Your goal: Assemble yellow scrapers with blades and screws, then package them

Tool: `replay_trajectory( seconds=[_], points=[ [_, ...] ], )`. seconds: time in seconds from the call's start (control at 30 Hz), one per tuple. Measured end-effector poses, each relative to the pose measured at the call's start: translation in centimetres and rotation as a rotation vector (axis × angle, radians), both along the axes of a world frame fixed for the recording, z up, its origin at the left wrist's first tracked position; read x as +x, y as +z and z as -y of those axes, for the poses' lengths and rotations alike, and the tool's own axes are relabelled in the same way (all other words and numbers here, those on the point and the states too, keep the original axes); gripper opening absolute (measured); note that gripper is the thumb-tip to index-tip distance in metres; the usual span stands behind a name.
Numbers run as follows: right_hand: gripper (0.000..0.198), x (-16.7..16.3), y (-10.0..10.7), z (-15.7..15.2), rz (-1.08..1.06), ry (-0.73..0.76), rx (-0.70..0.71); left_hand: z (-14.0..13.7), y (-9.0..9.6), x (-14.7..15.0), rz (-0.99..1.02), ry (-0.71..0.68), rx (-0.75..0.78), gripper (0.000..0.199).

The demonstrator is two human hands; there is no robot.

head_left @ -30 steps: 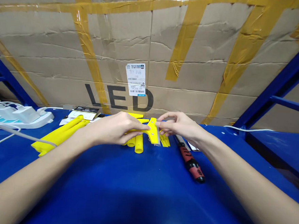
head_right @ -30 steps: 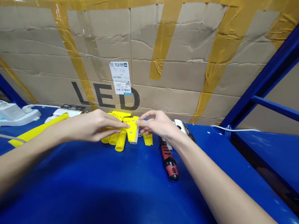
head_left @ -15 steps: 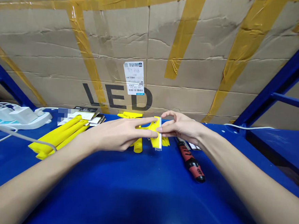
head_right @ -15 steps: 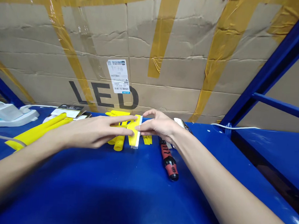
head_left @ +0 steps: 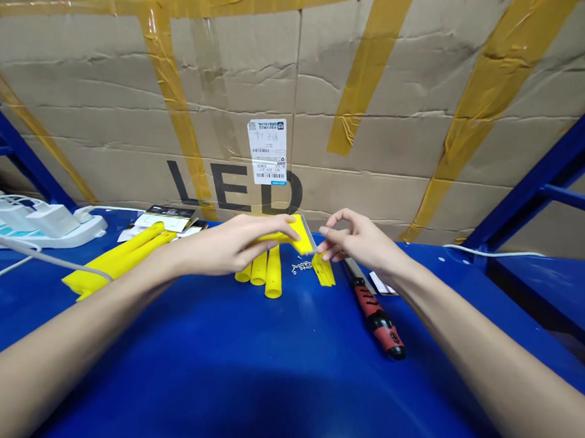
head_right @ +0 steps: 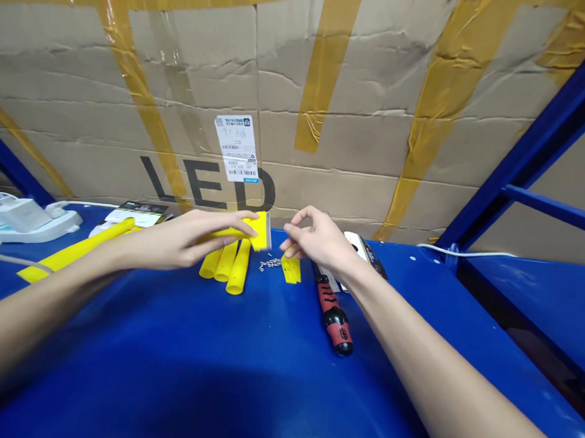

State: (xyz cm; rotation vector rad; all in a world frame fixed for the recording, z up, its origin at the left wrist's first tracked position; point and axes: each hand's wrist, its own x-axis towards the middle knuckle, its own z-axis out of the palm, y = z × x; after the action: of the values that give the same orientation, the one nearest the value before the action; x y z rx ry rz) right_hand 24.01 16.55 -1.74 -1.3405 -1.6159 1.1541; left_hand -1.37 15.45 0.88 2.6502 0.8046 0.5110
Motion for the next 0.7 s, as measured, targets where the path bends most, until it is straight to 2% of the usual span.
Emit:
replay_trajectory(
  seconds=[0.07, 0.17, 0.23, 0.3, 0.37, 0.53, 0.7],
  points=[
    [0.018, 0.1, -0.6, -0.2, 0.236, 0.09, 0.211, -0.5, 0.1, -0.5, 0.197, 0.049, -0.315, 0.032],
    [0.019, -0.2, -1.3, -0.1, 0.486, 0.302, 0.434, -1.1, -0.2, -1.1, 0.508, 0.015, -0.818, 0.044],
    [0.015, -0.6, -1.7, 0.1, 0.602, 0.383, 0.556, -1.5, -0.6, -1.4, 0.641, 0.003, -1.006, 0.046],
    [0.012, -1.0, -2.1, 0.3, 0.698, 0.402, 0.648, -2.0, -1.1, -1.7, 0.709, 0.024, -1.103, 0.043],
    [0.011, -1.4, -2.4, 0.5, 0.767, 0.41, 0.683, -2.4, -1.6, -1.9, 0.761, 0.051, -1.162, 0.039],
    [0.01, -1.7, -3.2, 0.7, 0.85, 0.42, 0.646, -2.8, -2.1, -2.1, 0.82, 0.104, -1.216, 0.037],
    [0.008, -1.8, -3.5, 0.6, 0.819, 0.398, 0.67, -2.7, -1.9, -2.1, 0.739, 0.073, -1.225, 0.033]
  ],
)
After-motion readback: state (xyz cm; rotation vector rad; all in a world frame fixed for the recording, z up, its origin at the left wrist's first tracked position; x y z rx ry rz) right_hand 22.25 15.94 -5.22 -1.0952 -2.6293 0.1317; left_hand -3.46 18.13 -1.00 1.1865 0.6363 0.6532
